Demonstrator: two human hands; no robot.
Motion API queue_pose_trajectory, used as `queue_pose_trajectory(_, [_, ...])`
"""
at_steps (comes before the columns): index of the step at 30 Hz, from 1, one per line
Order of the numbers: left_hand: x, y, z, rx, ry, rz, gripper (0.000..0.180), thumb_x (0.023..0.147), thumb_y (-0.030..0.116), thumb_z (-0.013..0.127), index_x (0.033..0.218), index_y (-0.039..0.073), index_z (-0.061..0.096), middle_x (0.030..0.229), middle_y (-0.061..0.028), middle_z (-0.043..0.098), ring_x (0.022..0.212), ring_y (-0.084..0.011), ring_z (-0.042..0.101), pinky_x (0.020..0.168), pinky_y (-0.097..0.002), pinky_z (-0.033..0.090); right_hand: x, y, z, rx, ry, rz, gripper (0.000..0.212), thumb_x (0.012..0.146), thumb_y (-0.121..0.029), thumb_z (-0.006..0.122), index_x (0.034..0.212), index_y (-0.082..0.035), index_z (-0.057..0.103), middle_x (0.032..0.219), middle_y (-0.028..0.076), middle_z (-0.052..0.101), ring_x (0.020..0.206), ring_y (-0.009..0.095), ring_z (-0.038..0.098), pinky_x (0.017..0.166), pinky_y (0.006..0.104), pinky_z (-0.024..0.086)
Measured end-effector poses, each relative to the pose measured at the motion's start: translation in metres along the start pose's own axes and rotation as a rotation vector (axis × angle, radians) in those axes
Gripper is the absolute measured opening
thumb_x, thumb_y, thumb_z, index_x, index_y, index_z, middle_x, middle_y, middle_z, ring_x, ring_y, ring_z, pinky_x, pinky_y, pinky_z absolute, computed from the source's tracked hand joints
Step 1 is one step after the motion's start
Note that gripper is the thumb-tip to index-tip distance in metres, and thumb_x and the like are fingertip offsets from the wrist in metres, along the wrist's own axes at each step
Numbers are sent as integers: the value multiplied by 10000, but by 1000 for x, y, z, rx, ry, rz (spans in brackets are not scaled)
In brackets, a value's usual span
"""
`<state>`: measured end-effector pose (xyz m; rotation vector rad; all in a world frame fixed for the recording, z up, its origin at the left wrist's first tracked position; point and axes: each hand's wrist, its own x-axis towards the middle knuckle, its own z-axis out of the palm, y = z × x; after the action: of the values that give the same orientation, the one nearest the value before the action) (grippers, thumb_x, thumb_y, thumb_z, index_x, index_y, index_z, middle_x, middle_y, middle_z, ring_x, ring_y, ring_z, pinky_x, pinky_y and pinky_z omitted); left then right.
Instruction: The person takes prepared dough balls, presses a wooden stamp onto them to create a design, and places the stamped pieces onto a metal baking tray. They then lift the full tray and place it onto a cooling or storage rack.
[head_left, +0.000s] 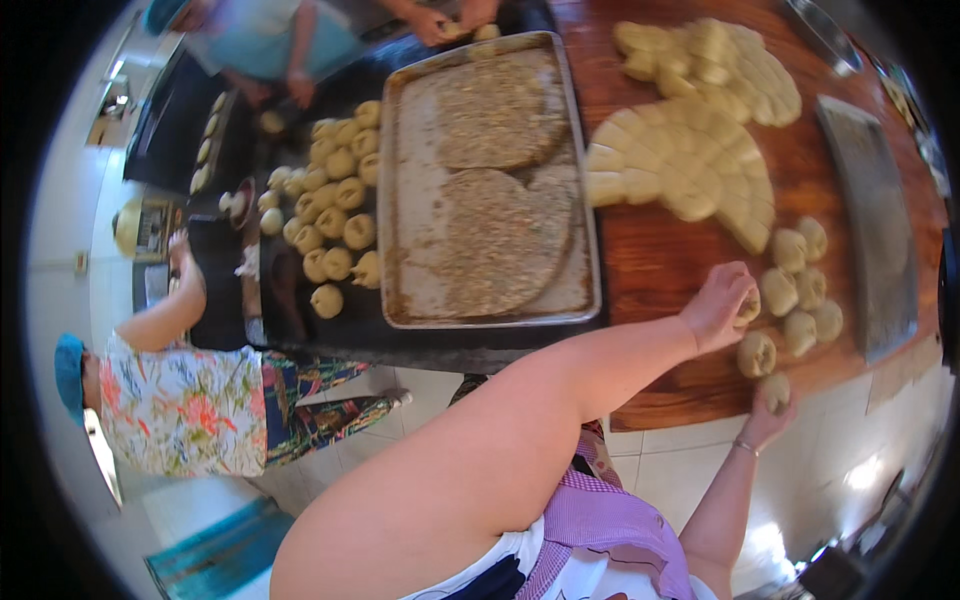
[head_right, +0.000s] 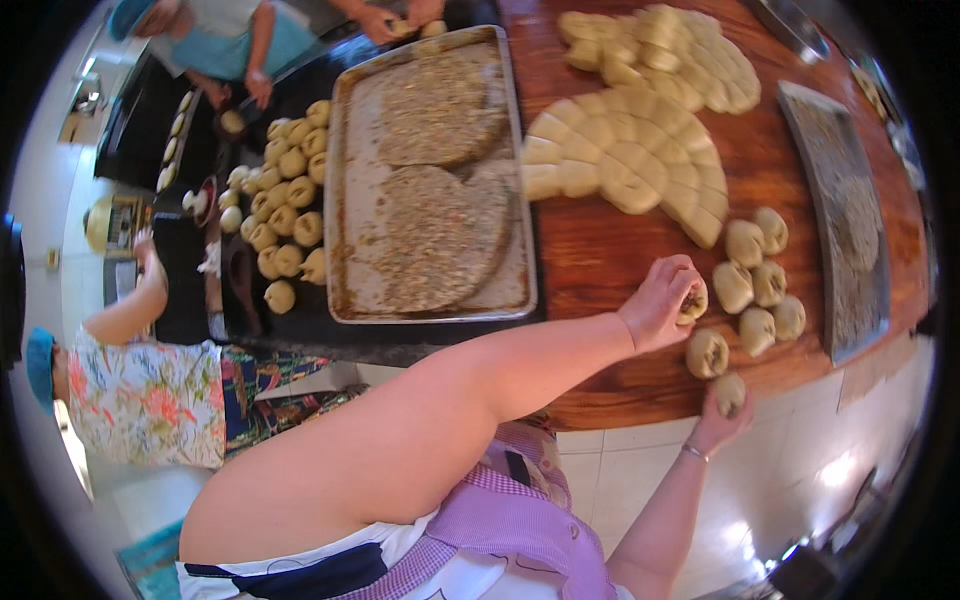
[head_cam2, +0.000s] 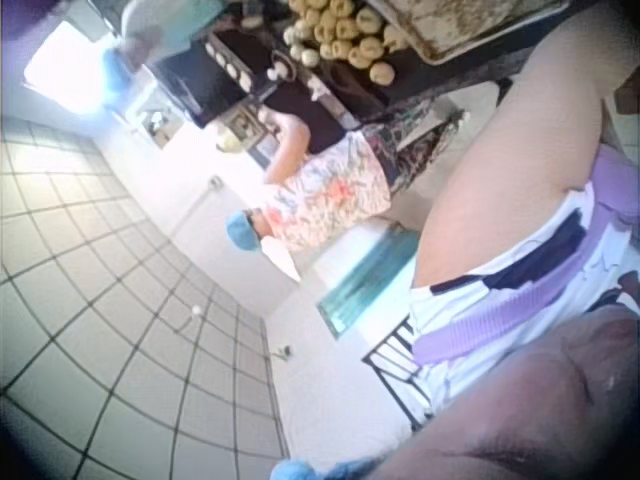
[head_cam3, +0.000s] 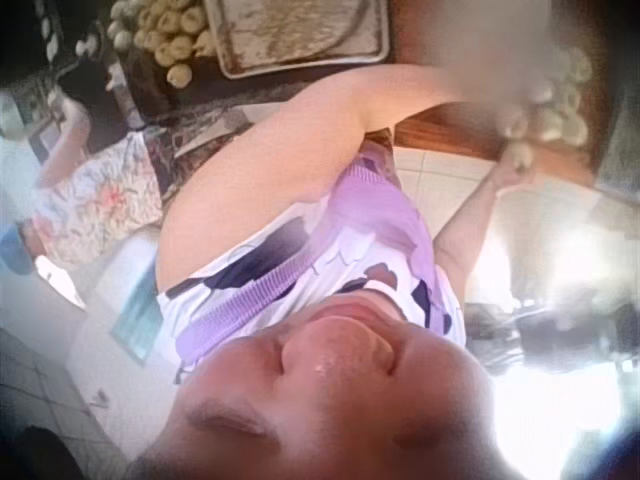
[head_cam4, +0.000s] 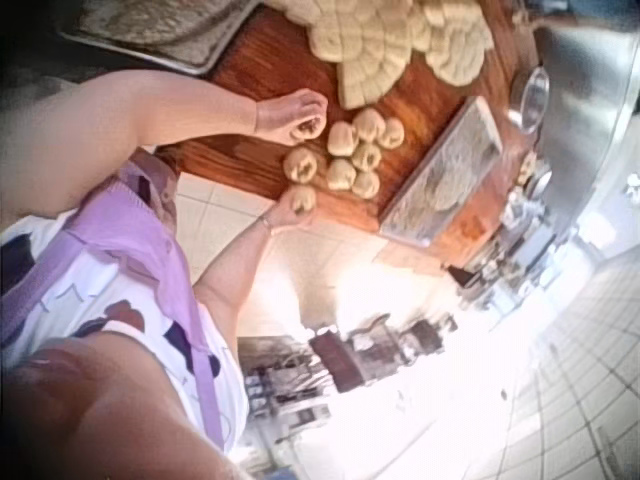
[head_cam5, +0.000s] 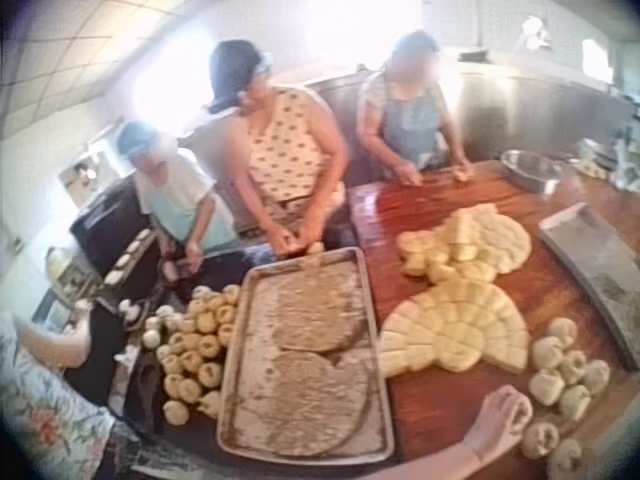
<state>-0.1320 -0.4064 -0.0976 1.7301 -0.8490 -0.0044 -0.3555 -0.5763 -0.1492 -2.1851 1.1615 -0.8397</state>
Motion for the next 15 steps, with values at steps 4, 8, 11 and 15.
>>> queue_pose_trajectory(4, [-35, 22, -114, -267, 103, -199, 800, 630, 36, 807, 1339, 79, 438, 1223, -156, 521, 1165, -322, 487, 1004, -425, 395, 2, -21, 5, 443, 268, 620, 659, 813, -108, 788, 1342, 51, 428, 1254, 198, 536, 1080, 318, 584, 876, 421, 579])
queue_pose_trajectory(8, [-128, 28, -282, -1253, 94, -689, 729, 768, 181, 815, 1400, 129, 455, 1177, -67, 605, 1083, -200, 626, 959, -436, 510, -14, -91, 19, 792, 129, 667, 630, 837, -102, 756, 1356, 17, 420, 1245, 186, 540, 1078, 315, 584, 838, 434, 579])
queue_pose_trajectory(11, [-221, 37, -394, -1520, 451, -687, 613, 844, 529, 694, 1303, 170, 505, 1197, -114, 609, 1192, -315, 574, 997, -619, 447, -72, -194, 43, 810, -214, 377, 623, 815, -69, 737, 1358, -20, 435, 1243, 153, 544, 1073, 291, 581, 837, 411, 562])
queue_pose_trajectory(15, [-307, 48, -494, -1463, 860, -452, 339, 881, 322, 678, 1161, 149, 599, 1188, -101, 630, 1227, -392, 546, 1001, -594, 460, -201, -332, 97, 592, -810, -157, 693, 716, -14, 772, 1344, -81, 487, 1292, 82, 527, 1155, 220, 544, 1009, 359, 456])
